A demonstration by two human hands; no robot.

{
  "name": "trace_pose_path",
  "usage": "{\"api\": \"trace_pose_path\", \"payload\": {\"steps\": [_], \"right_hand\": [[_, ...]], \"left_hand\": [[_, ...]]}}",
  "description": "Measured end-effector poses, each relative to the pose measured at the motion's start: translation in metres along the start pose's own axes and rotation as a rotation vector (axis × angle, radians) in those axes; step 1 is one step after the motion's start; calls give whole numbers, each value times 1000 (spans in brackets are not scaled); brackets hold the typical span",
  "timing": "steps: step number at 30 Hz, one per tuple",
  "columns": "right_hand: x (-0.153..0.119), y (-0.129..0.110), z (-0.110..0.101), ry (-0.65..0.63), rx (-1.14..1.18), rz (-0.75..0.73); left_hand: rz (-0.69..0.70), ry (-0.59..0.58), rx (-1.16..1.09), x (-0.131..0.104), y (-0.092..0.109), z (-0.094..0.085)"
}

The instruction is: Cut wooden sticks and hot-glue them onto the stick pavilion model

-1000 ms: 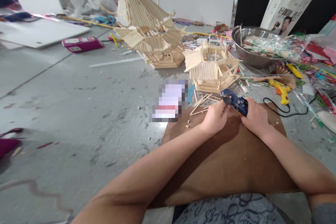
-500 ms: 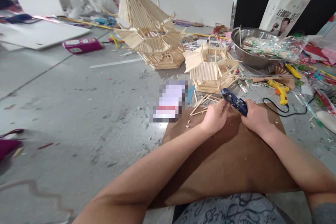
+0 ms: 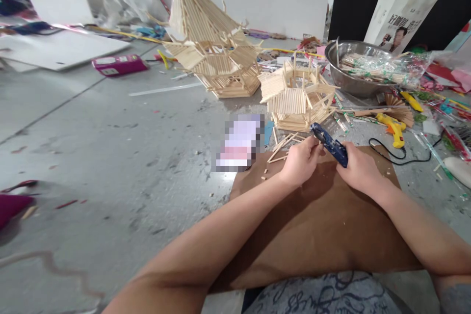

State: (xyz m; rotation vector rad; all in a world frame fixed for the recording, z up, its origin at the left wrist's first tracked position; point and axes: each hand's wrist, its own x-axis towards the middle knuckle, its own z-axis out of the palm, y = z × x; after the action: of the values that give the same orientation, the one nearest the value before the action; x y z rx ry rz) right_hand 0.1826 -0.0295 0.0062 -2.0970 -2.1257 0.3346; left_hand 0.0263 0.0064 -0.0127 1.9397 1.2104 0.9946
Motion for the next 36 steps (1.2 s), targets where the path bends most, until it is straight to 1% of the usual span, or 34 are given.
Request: {"api": "trace_pose_path", "payload": {"steps": [2, 6, 9, 11, 12, 13, 14, 16, 17, 18, 19, 21, 24, 31, 36], "right_hand": [[2, 5, -6, -68, 55, -30], [10, 19, -18, -205, 225, -147], [14, 29, -23, -293, 300, -204], [15, 32, -23, -338, 325, -223], [15, 33, -23, -338, 314, -217], [15, 32, -22, -307, 283, -200], [15, 31, -20, -243, 236, -172], [14, 27, -16, -60, 144, -101], [14, 25, -14, 16, 124, -69], [14, 24, -12, 64, 125, -43], [14, 22, -11, 85, 136, -24], [13, 20, -8, 88, 148, -5], [10, 16, -5, 97, 102, -37], [4, 8, 4, 167, -45, -110], [5, 9, 10, 214, -109, -144]], "left_hand": [[-1, -11, 3, 1, -1, -1], [35, -29, 7, 4, -3, -4], [55, -46, -18, 5, -3, -5], [33, -62, -51, 5, -2, -6], [7, -81, -78, 4, -1, -6], [-28, -109, -122, 4, 1, -5], [-69, -140, -184, 3, 2, -4], [-149, -187, -326, 2, 5, -2], [-181, -191, -387, 2, 6, -1], [-205, -183, -429, 1, 7, 0], [-221, -165, -451, 1, 7, 1], [-240, -125, -459, 1, 8, 2], [-251, -92, -457, 1, 7, 3], [-184, -115, -414, 1, 4, 3], [-185, -129, -348, 0, 8, 0]]}}
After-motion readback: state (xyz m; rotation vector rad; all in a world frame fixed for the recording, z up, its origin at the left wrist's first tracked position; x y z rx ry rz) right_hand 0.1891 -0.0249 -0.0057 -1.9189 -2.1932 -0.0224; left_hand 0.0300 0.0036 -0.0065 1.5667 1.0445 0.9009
